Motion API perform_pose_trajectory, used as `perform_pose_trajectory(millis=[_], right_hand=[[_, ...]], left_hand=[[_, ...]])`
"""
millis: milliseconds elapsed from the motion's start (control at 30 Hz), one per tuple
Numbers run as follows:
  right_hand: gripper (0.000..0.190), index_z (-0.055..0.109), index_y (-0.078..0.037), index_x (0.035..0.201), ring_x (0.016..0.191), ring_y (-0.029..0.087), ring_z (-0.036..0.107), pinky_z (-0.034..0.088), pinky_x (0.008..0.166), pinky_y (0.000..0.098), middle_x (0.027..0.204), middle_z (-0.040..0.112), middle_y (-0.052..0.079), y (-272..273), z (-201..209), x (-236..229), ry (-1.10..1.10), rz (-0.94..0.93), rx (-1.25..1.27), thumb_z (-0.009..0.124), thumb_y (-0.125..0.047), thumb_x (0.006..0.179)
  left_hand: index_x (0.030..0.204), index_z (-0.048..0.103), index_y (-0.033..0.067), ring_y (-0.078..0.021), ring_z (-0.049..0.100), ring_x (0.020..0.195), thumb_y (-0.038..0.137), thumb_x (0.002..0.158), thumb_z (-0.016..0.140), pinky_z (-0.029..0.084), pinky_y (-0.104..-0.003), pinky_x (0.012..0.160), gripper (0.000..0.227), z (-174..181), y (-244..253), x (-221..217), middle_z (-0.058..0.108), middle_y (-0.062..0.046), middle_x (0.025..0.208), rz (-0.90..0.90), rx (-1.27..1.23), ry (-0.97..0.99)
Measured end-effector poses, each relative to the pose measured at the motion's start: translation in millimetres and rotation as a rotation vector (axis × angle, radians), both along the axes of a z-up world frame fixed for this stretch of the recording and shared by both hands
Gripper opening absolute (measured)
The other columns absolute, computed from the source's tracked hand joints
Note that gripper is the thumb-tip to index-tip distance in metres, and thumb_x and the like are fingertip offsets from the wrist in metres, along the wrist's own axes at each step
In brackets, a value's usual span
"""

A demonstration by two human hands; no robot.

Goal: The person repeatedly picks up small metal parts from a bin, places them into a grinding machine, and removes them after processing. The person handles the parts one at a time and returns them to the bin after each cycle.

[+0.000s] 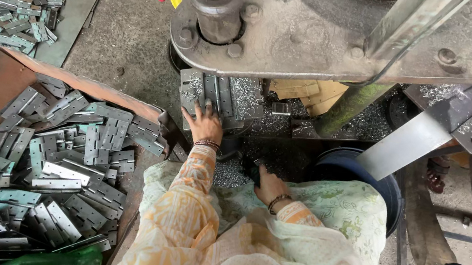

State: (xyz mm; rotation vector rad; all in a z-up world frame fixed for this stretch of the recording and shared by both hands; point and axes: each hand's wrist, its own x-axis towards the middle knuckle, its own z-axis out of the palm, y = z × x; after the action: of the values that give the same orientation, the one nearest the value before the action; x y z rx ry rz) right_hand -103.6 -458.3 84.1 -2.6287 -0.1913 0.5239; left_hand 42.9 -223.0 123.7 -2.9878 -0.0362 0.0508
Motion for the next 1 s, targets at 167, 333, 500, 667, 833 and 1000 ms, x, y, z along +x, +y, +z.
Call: perform_pose_trajectory(millis=[167, 333, 500, 667, 833, 1000], right_hand=[[0.073, 0.037, -0.011, 0.147, 0.084, 0.048, 0.07, 0.058, 0.074, 0.0568, 0.095, 0.072, 0.027, -5.7, -58.3, -21.0, -0.063, -0.097, 0.039, 0.073, -0.024, 0.084], [0.066, 0.042, -0.013, 0.144, 0.083, 0.046, 0.071, 0.059, 0.073, 0.0561, 0.094, 0.073, 0.026, -2.4, -82.6, -20.3, -0.065, -0.129, 0.06, 0.072, -0.025, 0.086], [0.066, 0.044, -0.011, 0.138, 0.085, 0.047, 0.07, 0.057, 0.076, 0.056, 0.091, 0.072, 0.027, 0.0, -45.0, -13.5, -0.053, -0.1, 0.051, 0.075, -0.024, 0.082], [0.055, 0.048, -0.006, 0.128, 0.087, 0.046, 0.071, 0.058, 0.076, 0.0566, 0.093, 0.073, 0.025, 0.4, -4.6, 3.9, -0.046, 0.0, -0.039, 0.074, -0.025, 0.084], [0.066, 0.042, -0.008, 0.138, 0.085, 0.046, 0.071, 0.058, 0.075, 0.0569, 0.092, 0.072, 0.025, -1.5, -20.1, -5.4, -0.056, -0.029, -0.027, 0.074, -0.024, 0.083], [0.07, 0.041, -0.011, 0.141, 0.077, 0.048, 0.07, 0.058, 0.066, 0.0586, 0.096, 0.071, 0.025, 0.1, -75.6, -18.5, -0.146, -0.125, 0.098, 0.075, -0.024, 0.08]], left_hand=[[0.141, 0.06, 0.0248, -0.0326, 0.022, 0.154, 0.035, 0.102, 0.043, 0.002, -0.078, 0.118, 0.044, -12.6, 3.0, -3.0, 0.036, 0.002, 0.162, -0.005, -0.058, -0.095], [0.146, 0.057, 0.0199, -0.0332, 0.025, 0.153, 0.042, 0.1, 0.051, 0.005, -0.076, 0.118, 0.051, -15.8, 3.6, -31.2, 0.036, -0.001, 0.166, -0.037, -0.114, -0.171], [0.148, 0.055, 0.0188, -0.0329, 0.025, 0.152, 0.044, 0.097, 0.053, 0.005, -0.076, 0.117, 0.057, -2.4, 4.4, -47.2, 0.037, 0.001, 0.163, -0.044, -0.159, -0.239], [0.149, 0.054, 0.0208, -0.0329, 0.022, 0.155, 0.045, 0.101, 0.05, 0.003, -0.078, 0.117, 0.053, 6.3, 0.2, -24.2, 0.033, 0.005, 0.166, -0.022, -0.147, -0.069], [0.147, 0.053, 0.0232, -0.032, 0.016, 0.156, 0.048, 0.103, 0.044, -0.001, -0.079, 0.116, 0.052, 8.6, 0.0, -1.5, 0.029, 0.005, 0.167, -0.027, -0.126, -0.029], [0.148, 0.053, 0.0257, -0.0333, 0.013, 0.156, 0.045, 0.104, 0.042, -0.001, -0.08, 0.115, 0.049, 1.8, 8.4, 2.8, 0.027, 0.005, 0.169, -0.055, -0.173, -0.087]])
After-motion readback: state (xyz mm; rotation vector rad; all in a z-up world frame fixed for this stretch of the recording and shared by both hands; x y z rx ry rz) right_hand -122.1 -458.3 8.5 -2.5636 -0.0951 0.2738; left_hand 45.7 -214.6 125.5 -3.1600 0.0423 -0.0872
